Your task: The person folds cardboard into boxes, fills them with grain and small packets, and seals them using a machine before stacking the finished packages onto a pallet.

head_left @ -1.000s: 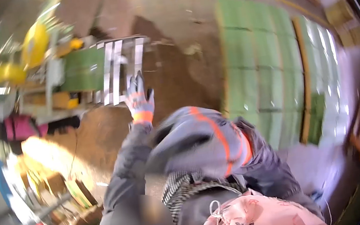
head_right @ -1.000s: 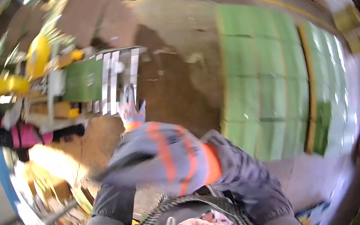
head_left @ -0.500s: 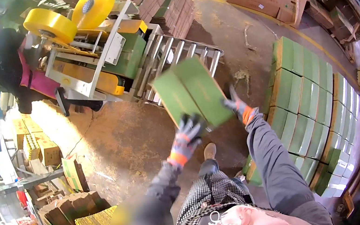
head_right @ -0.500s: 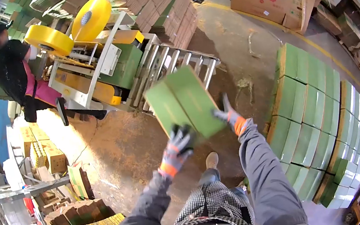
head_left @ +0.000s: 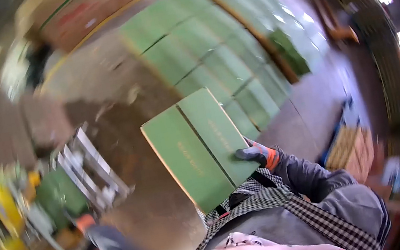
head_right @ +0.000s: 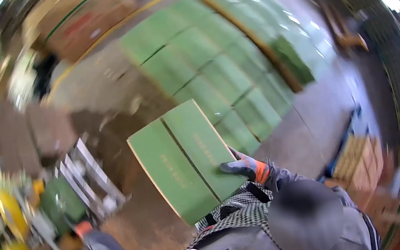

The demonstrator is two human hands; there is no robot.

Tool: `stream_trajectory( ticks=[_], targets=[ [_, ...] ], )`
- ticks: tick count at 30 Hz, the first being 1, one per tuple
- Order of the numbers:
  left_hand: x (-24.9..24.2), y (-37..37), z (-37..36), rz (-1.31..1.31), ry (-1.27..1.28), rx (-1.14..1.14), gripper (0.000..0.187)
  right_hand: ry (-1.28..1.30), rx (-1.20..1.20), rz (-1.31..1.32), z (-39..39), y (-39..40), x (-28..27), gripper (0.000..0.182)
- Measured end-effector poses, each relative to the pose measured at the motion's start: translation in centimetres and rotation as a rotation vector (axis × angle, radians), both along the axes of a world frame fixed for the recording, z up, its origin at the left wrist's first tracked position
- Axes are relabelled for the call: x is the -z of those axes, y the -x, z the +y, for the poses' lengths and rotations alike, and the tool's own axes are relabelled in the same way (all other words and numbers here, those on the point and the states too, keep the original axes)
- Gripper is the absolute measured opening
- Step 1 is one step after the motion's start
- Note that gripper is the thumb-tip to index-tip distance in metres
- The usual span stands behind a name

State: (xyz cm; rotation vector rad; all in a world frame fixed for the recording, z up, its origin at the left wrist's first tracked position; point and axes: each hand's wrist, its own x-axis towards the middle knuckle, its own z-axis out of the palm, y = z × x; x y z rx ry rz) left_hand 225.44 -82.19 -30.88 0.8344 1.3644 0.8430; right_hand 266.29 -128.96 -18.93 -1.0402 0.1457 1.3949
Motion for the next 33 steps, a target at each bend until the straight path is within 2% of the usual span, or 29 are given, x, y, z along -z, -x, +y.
stream_trajectory(
  ticks=[1,2,3,4,6,7,9,10,12,13,14,16,18,20,21,22,24,25,26,27,29,31,32,33],
  targets=[
    [-0.4,-1.7,-1.1,-0.259,0.093,-0.143,0.050,0.011,0.113,-0.036,-1.9,-1.3,1.7,0.071],
    [-2.4,-4.8,-4.1,-0.395,0.179,-0.216,0.049,0.045,0.152,-0.076,-3.8,-2.5,2.8,0.070],
    [-0.4,-5.0,-4.9,-0.464,0.228,0.020,0.050,0.075,0.163,-0.096,-5.7,-3.4,3.7,0.069],
    [1.2,-4.4,-5.8,-0.526,0.267,0.236,0.051,0.082,0.309,-0.095,-6.4,-4.3,3.1,0.071],
    [-4.5,-14.8,-13.8,-0.538,0.353,0.178,0.051,0.035,0.503,-0.115,-8.6,-6.3,3.5,0.074],
    [-3.6,-18.0,-17.8,-0.451,0.321,0.315,0.049,-0.008,0.492,-0.149,-12.3,-9.2,2.3,0.074],
    [-3.5,-25.5,-20.3,-0.227,0.289,0.598,0.048,-0.010,0.631,-0.222,-15.4,-11.2,3.2,0.077],
    [-5.0,-33.4,-23.1,-0.150,0.258,0.728,0.051,-0.018,0.651,-0.210,-18.3,-13.8,4.3,0.077],
    [-6.9,-46.4,-25.6,-0.198,0.323,1.123,0.062,0.005,0.665,-0.224,-23.5,-15.7,7.4,0.079],
    [-6.1,-51.3,-26.6,-0.204,0.360,1.225,0.066,0.036,0.676,-0.277,-25.1,-16.1,9.0,0.078],
    [-5.3,-55.8,-27.8,-0.206,0.395,1.315,0.070,0.023,0.692,-0.262,-26.7,-16.8,11.1,0.078],
    [-0.7,-63.8,-28.6,-0.104,0.426,1.508,0.072,-0.055,0.943,-0.119,-29.7,-17.0,16.6,0.076],
    [1.1,-72.1,-33.1,-0.055,0.492,1.561,0.074,-0.071,1.022,-0.050,-31.9,-19.5,19.4,0.069],
    [3.5,-79.0,-35.8,0.042,0.511,1.651,0.073,0.060,1.131,0.003,-33.9,-21.3,24.1,0.063],
    [4.2,-82.2,-37.2,0.064,0.544,1.673,0.073,0.084,1.148,-0.040,-33.7,-23.6,22.3,0.056],
    [4.5,-85.2,-38.5,0.086,0.578,1.690,0.073,0.090,1.159,-0.015,-34.0,-24.9,24.0,0.056],
    [5.7,-90.5,-41.0,-0.002,0.464,1.857,0.073,0.102,1.205,-0.359,-35.0,-26.6,28.7,0.043],
    [7.6,-92.5,-42.2,0.002,0.419,1.843,0.073,0.126,1.204,-0.479,-35.7,-27.5,31.4,0.041],
    [9.5,-93.8,-43.3,0.008,0.373,1.826,0.073,0.153,1.180,-0.473,-36.1,-28.8,33.2,0.042],
    [13.9,-94.4,-44.1,0.226,0.035,1.835,0.074,0.180,1.156,-0.467,-36.4,-30.0,34.8,0.042],
    [17.1,-94.6,-46.6,0.447,-0.309,1.810,0.075,0.098,1.444,-0.050,-35.4,-33.5,36.4,0.065],
    [15.3,-93.6,-50.4,0.729,-0.781,1.563,0.081,0.134,1.480,-0.093,-35.0,-34.0,35.3,0.065],
    [16.1,-93.4,-50.0,0.750,-0.763,1.544,0.081,0.165,1.502,-0.152,-34.8,-34.3,34.6,0.066],
    [17.7,-93.1,-49.1,0.392,-0.620,1.485,0.079,0.234,1.439,-0.241,-34.9,-34.4,34.6,0.068]
  ],
)
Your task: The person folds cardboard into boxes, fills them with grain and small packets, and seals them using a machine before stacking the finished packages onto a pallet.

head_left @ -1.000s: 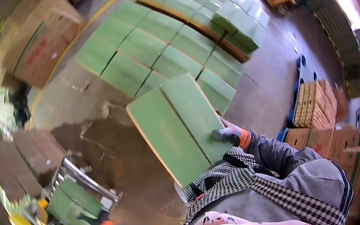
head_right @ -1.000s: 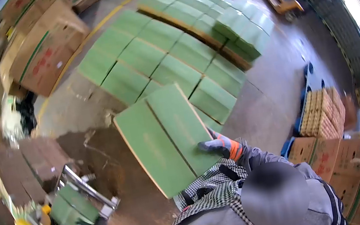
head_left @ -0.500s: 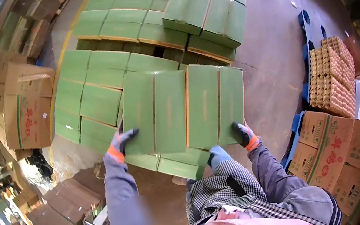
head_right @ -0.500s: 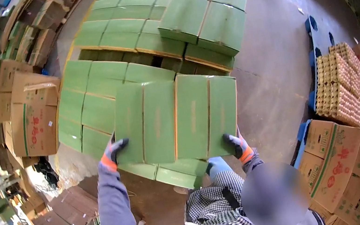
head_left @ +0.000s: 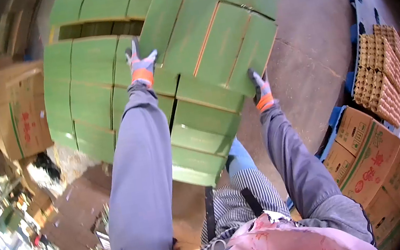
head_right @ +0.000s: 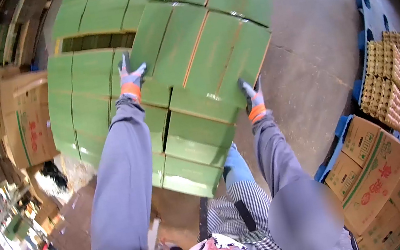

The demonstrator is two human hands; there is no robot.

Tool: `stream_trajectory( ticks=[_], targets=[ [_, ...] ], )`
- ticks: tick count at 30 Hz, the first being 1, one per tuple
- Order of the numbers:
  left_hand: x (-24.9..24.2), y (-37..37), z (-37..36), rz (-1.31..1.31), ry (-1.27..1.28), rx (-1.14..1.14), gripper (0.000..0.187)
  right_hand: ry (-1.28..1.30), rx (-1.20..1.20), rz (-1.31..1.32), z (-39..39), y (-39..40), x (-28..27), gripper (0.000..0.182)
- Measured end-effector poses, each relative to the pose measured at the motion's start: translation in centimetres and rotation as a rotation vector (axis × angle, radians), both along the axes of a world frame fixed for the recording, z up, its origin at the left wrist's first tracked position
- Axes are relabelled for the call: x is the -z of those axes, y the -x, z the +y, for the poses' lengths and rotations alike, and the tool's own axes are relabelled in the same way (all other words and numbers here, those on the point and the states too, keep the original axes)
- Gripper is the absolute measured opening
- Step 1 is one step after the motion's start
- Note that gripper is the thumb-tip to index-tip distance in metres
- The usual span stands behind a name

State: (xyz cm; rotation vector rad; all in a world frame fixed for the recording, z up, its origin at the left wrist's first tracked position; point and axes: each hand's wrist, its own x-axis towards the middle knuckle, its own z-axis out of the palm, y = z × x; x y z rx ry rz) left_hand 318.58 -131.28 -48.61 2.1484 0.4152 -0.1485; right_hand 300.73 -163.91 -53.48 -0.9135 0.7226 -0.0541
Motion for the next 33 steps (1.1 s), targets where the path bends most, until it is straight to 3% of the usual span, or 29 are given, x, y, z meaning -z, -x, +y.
stream_trajectory(
  ticks=[2,4,6,7,9,10,13,16,17,18,20,22,23,24,26,29,31,32,33],
  targets=[
    [-0.7,4.4,1.3,-0.129,0.283,-0.106,0.078,0.303,-0.073,-0.004,1.1,-0.7,-3.8,0.074],
    [-5.8,9.4,-0.4,-0.218,0.802,-0.219,0.066,1.579,-0.217,0.213,1.2,-0.3,-5.0,0.072],
    [-8.3,17.3,1.7,-0.125,0.915,-0.408,0.060,0.933,-0.129,-0.198,3.1,-0.2,-11.2,0.065],
    [-9.9,20.8,2.7,-0.060,1.042,-0.519,0.053,0.926,-0.182,-0.209,3.8,0.7,-12.5,0.065],
    [-10.2,30.2,6.3,-0.033,0.961,-0.685,0.042,0.352,-0.326,-0.126,4.2,3.0,-14.5,0.053],
    [-10.7,35.4,8.1,-0.042,0.954,-0.760,0.041,0.272,-0.425,-0.108,5.0,4.6,-15.5,0.044],
    [-12.9,50.7,12.9,-0.058,0.870,-1.039,0.041,0.361,-0.747,-0.014,9.9,9.8,-20.2,0.041],
    [-13.3,64.0,17.4,-0.148,0.733,-1.263,0.041,0.309,-0.951,-0.139,15.0,16.8,-22.4,0.038],
    [-13.6,67.2,18.8,-0.231,0.560,-1.241,0.041,0.285,-0.990,-0.142,16.4,19.2,-23.0,0.039],
    [-12.7,71.2,21.3,-0.077,0.134,-1.189,0.044,0.302,-0.982,-0.144,17.7,21.7,-23.9,0.039],
    [-16.6,75.3,26.1,-0.174,-0.288,-0.944,0.052,0.751,-1.286,-0.350,20.7,26.6,-26.7,0.040],
    [-22.7,78.1,32.7,0.160,-1.007,-0.734,0.080,0.702,-1.347,-0.336,24.2,30.9,-28.3,0.041],
    [-24.2,79.8,36.2,0.316,-1.211,-0.739,0.098,0.639,-1.393,-0.346,26.0,32.1,-28.9,0.041],
    [-25.9,80.6,39.0,0.591,-1.140,-0.906,0.110,0.719,-1.437,-0.406,27.5,33.4,-29.6,0.040],
    [-25.8,85.2,45.7,0.757,-1.045,-1.071,0.119,0.836,-1.522,-0.496,30.4,35.6,-31.1,0.040],
    [-17.9,94.6,55.2,0.597,-0.971,-1.133,0.118,1.024,-1.627,-0.647,34.8,38.1,-33.1,0.039],
    [-17.6,93.9,54.4,0.589,-1.090,-1.064,0.108,0.897,-1.643,-0.602,37.2,38.7,-33.1,0.040],
    [-17.9,93.9,54.1,0.584,-0.817,-1.102,0.114,0.873,-1.645,-0.715,38.4,39.0,-32.3,0.041],
    [-18.2,94.2,52.4,0.506,-0.765,-1.069,0.108,0.873,-1.654,-0.725,39.7,39.4,-31.5,0.041]
  ],
)
